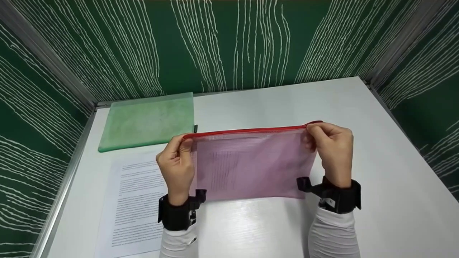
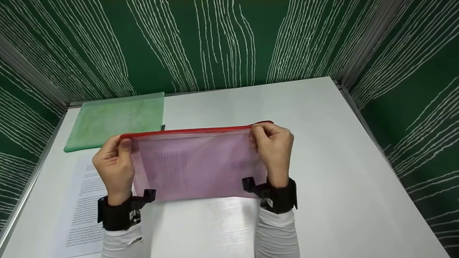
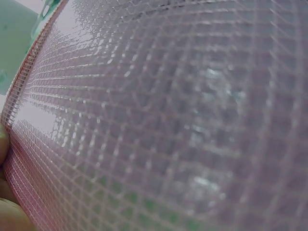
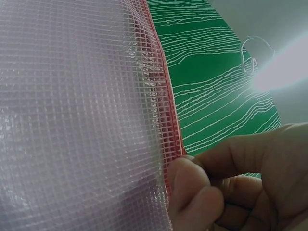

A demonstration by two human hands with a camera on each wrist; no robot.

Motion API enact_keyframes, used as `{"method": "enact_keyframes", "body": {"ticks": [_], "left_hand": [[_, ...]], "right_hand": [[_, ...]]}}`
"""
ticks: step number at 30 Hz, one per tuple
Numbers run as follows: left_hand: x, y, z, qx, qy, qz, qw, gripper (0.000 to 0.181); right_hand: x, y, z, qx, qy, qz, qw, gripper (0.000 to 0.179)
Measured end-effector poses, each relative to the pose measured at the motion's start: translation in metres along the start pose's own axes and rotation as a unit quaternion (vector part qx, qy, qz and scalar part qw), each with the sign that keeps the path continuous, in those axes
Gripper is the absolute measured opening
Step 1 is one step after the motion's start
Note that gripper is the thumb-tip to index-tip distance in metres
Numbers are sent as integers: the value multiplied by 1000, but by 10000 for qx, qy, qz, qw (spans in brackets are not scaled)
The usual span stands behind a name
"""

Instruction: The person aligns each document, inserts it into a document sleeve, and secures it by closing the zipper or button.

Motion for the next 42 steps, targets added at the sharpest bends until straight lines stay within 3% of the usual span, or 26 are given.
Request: {"method": "enact_keyframes", "body": {"ticks": [13,42], "left_hand": [[7,1,1,28,119,-140,9998,4],[9,1,2,50,75,-214,9997,5]], "right_hand": [[6,2,-3,-159,271,-47,9995,16],[12,2,-4,-23,672,-210,9975,15]]}}
Point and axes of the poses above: each hand's wrist, its own y-axis towards the middle knuckle, its own x-axis out of the back of the hand, z = x × y, the point moved 6 cm from there along y, towards the middle knuckle, and after that the axes turned 2 degrees about z, right-handed, at the moved point
